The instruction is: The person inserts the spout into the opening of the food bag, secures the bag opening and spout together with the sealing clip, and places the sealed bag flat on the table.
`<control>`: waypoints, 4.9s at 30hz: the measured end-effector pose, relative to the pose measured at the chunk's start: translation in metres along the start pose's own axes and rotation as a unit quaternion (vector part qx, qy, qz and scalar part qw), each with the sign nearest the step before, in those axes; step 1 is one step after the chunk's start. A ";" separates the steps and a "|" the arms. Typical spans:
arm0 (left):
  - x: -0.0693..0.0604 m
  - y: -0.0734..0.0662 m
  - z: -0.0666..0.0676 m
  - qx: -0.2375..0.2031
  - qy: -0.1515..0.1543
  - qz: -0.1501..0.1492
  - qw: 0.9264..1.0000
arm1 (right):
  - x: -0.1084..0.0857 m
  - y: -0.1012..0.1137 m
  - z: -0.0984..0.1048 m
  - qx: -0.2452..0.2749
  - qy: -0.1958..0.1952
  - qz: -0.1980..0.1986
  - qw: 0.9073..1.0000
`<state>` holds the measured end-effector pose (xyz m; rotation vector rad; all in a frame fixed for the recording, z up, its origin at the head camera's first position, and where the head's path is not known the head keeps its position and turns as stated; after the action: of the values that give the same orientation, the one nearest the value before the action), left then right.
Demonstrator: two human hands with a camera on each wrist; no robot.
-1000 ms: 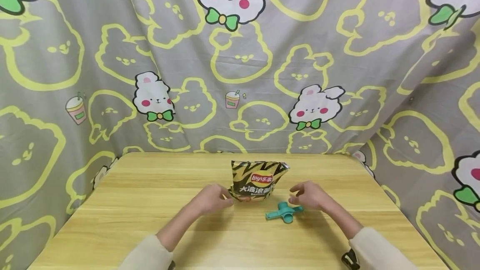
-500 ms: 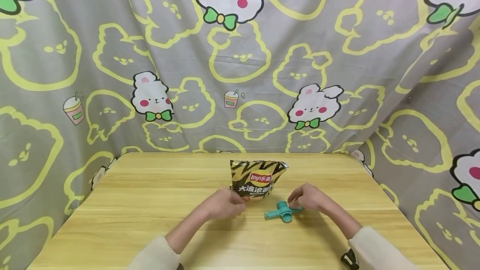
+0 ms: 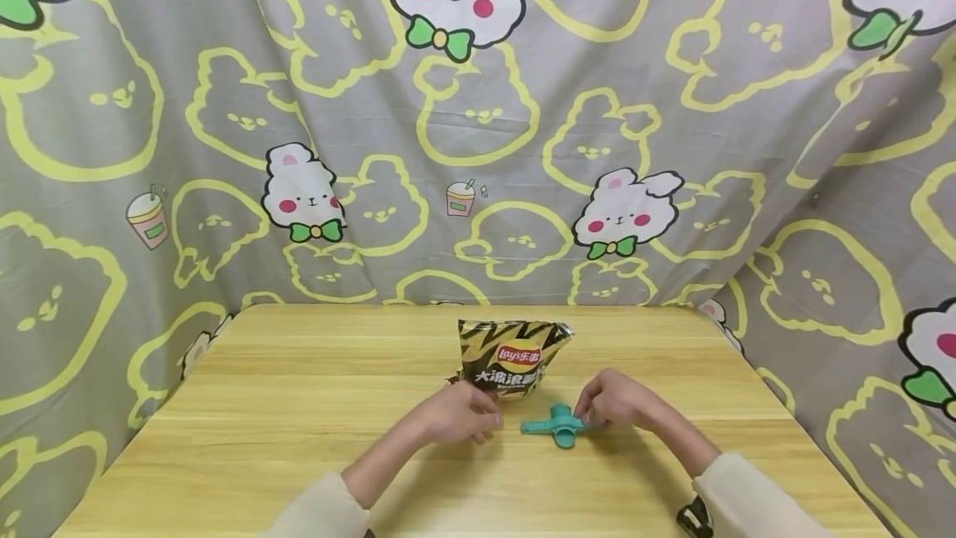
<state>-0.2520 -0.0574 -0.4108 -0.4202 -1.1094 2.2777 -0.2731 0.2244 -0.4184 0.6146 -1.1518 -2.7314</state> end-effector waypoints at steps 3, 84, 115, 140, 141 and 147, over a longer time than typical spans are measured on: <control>0.000 0.001 -0.001 -0.006 -0.002 0.001 1.000 | 0.001 0.000 -0.002 0.028 0.013 0.004 1.000; 0.003 -0.032 0.006 -0.008 -0.107 -0.073 0.992 | -0.005 0.054 -0.019 0.131 0.071 0.060 0.987; 0.004 -0.032 0.008 -0.008 -0.117 -0.083 0.990 | -0.001 0.060 -0.021 0.099 0.025 0.044 0.994; 0.003 -0.030 0.009 0.011 -0.116 -0.093 0.989 | -0.004 0.064 -0.015 0.096 0.033 0.053 0.993; 0.003 -0.030 0.009 0.011 -0.117 -0.094 0.989 | -0.004 0.064 -0.015 0.098 0.034 0.051 0.993; 0.002 -0.030 0.009 0.010 -0.118 -0.096 0.988 | -0.004 0.063 -0.014 0.111 0.049 0.056 0.991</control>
<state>-0.2474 -0.0466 -0.3813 -0.0317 -1.1852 2.2039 -0.2666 0.1715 -0.3815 0.6785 -1.4298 -2.4704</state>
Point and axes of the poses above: each hand's wrist, its own x-axis towards the middle knuckle, its own z-axis out of the back of the hand, y = z × x, the point moved 2 cm from there along x, towards the middle knuckle, and after that the axes turned 10 degrees about -z, right-handed, at the moved point
